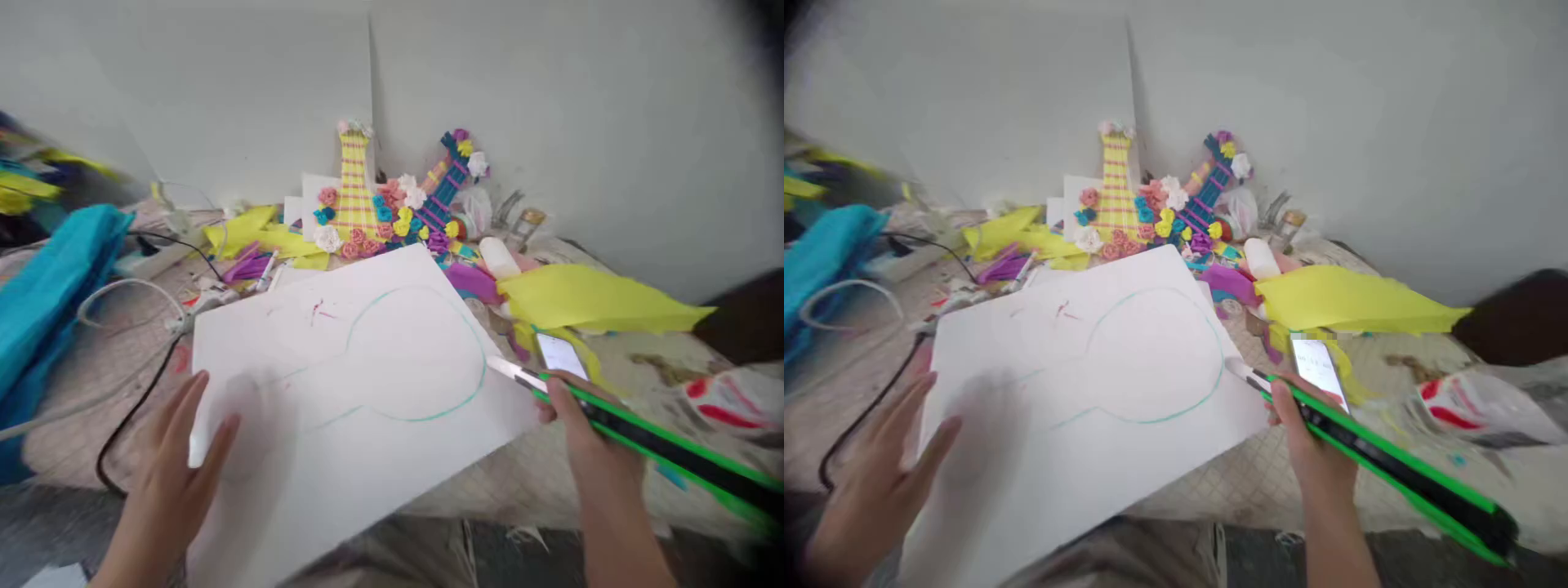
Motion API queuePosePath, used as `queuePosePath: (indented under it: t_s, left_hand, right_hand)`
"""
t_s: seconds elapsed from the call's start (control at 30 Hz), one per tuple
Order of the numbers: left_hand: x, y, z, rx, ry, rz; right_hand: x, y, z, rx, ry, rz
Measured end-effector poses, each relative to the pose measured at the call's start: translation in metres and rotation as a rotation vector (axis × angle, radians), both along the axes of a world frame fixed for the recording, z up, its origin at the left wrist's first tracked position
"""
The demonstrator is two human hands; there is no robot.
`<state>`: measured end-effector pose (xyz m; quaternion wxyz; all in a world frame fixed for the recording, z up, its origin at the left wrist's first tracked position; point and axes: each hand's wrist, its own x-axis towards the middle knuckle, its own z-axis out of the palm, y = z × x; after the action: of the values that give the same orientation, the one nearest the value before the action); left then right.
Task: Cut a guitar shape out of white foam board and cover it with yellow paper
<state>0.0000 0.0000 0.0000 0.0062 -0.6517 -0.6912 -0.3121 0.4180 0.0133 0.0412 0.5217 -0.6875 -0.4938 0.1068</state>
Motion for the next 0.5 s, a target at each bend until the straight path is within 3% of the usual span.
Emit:
queuePosePath:
  t_s: [0.23, 0.37, 0.5]
  left_hand:
    - [-0.018, 0.029, 0.001, 0.039, 0.105, -0.057]
    - [-0.024, 0.058, 0.006, -0.205, 0.137, -0.067]
    - [-0.039, 0.06, 0.009, -0.355, 0.145, 0.028]
  right_hand:
    - [0.017, 0.091, 0.017, -0.063, -0.06, 0.319]
    - [0.003, 0.145, 0.007, -0.086, -0.062, 0.414]
    - [-0.011, 0.179, -0.004, -0.106, -0.083, 0.501]
